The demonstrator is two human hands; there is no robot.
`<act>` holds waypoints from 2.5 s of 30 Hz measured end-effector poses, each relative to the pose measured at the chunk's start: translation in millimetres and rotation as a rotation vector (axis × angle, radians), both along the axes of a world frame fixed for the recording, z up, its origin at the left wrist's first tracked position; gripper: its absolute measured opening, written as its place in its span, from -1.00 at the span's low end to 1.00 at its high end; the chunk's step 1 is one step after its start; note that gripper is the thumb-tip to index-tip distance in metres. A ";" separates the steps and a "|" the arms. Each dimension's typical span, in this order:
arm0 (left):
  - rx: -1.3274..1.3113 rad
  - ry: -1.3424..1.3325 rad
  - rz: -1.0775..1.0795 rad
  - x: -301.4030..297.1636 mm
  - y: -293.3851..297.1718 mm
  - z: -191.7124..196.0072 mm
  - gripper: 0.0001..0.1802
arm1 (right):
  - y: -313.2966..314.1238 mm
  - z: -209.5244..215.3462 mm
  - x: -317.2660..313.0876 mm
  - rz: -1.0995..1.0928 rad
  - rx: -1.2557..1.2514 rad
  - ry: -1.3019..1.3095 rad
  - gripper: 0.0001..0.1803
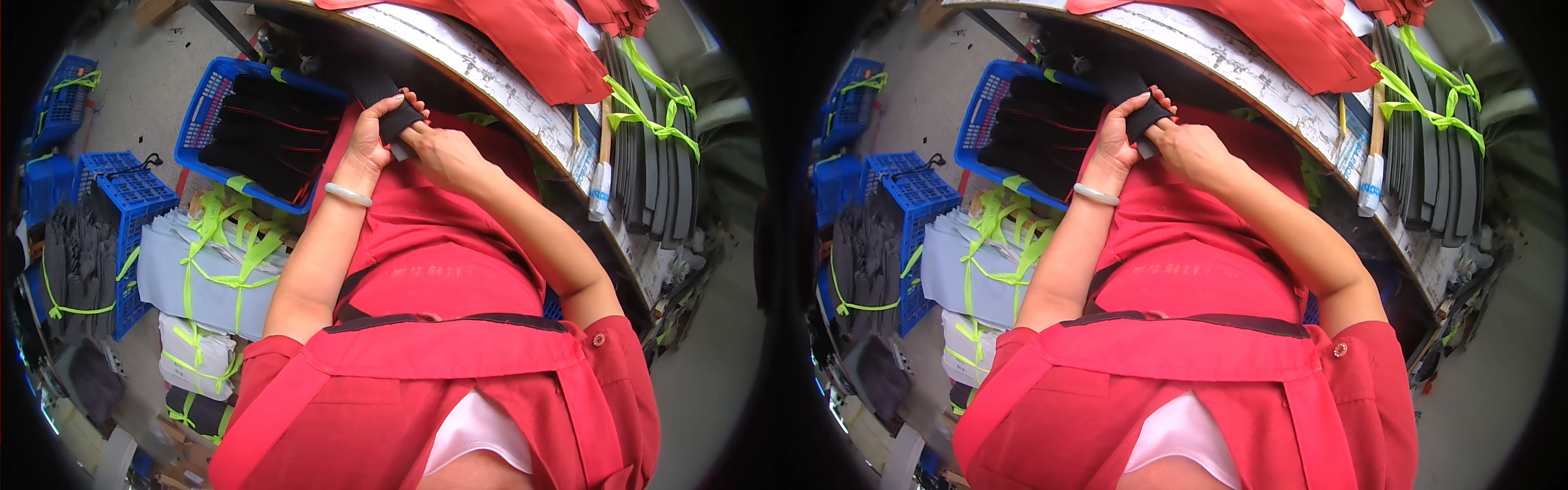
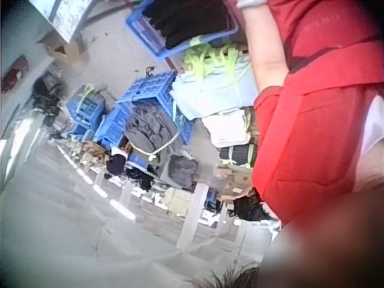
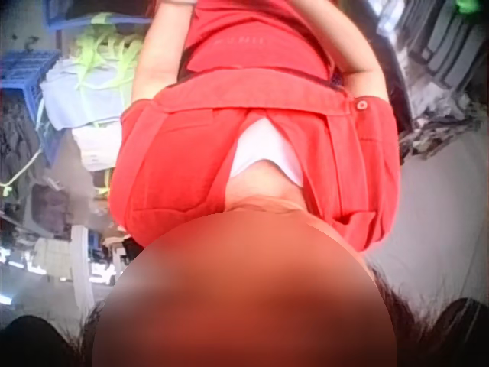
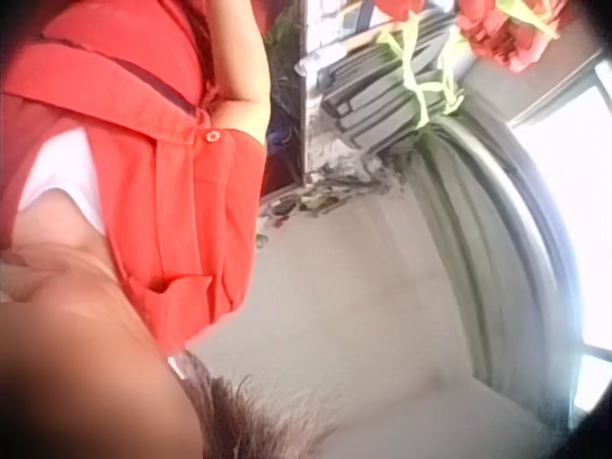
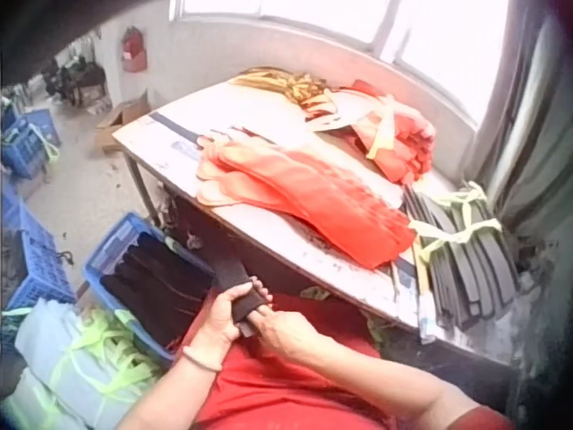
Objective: Manually checking and stitching components of sports or protective gear in a factory workshop.
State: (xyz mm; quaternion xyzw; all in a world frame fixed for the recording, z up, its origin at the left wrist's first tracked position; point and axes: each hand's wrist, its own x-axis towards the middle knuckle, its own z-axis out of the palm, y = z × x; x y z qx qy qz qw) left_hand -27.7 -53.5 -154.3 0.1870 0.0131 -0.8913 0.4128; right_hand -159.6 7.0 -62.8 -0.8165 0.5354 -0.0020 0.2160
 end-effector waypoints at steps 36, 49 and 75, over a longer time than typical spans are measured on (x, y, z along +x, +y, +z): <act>-0.272 -0.127 -0.249 43.6 50.5 104.2 -0.81 | -42.0 68.5 38.6 -0.491 0.712 -1.301 -0.58; -0.486 -0.670 -0.069 44.3 82.7 101.6 -0.63 | -85.0 99.9 -12.9 -0.610 0.510 -1.280 -0.61; -0.250 -0.568 0.210 58.8 51.1 85.5 -0.78 | 14.5 40.5 14.9 -0.530 0.225 -0.962 -0.66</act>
